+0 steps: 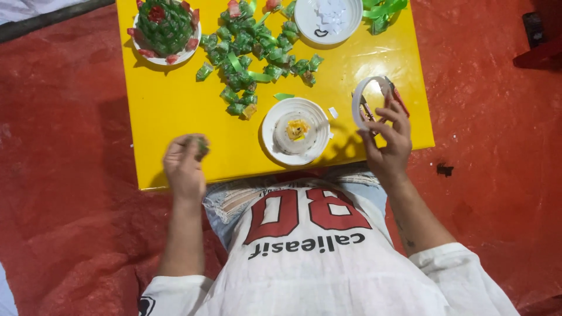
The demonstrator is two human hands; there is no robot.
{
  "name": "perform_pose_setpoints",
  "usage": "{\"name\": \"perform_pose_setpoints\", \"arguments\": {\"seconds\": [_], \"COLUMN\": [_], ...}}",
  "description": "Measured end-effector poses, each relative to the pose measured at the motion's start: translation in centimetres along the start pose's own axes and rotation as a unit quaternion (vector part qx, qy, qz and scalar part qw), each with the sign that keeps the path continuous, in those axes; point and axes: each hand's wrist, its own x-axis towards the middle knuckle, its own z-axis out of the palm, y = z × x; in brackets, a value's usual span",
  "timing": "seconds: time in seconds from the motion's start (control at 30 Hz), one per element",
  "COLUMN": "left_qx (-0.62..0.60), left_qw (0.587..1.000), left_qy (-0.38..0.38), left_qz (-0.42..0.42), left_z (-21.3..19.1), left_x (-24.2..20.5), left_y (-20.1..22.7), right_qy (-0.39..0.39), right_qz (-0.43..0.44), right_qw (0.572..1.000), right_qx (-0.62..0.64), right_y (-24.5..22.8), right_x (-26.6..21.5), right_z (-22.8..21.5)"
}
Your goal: The person constructs a small green decoration by hand, applying adhesive to folded green materials and attaching them to a central base.
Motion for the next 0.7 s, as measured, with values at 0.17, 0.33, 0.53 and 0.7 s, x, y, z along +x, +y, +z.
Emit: {"name": "perform_pose_setpoints", "arguments": {"seconds": [0.17,0.33,0.53,0.7], "left_qx": [-0.063,-0.118,-0.049,0.054], "left_qw": [0.952,0.914,0.907,0.884], "left_qy": [-0.299,-0.388,-0.412,-0.426], "left_qz": [-0.016,-0.007,0.075,0.185], "left_z": [5.6,8.5,8.8,9.0], "left_x": [-4.5,-7.2,-8.9,-9.0], "left_y": [1.1,4.0,5.7,8.3], "right_qy": [-0.053,-0.083,-0.166,-0.178], "right_qz": [-0.125,-0.213,-0.17,-0.062], "right_qw": [0.986,0.972,0.958,0.936], "right_qx": [0.099,0.046,0.159,0.298], "right_y": [-5.3,-7.0,-8.7,-9.4], "right_x": [0.5,-0.7,-0.4,1.0], "right_z": [-0.1,1.8,1.1,-0.9]}}
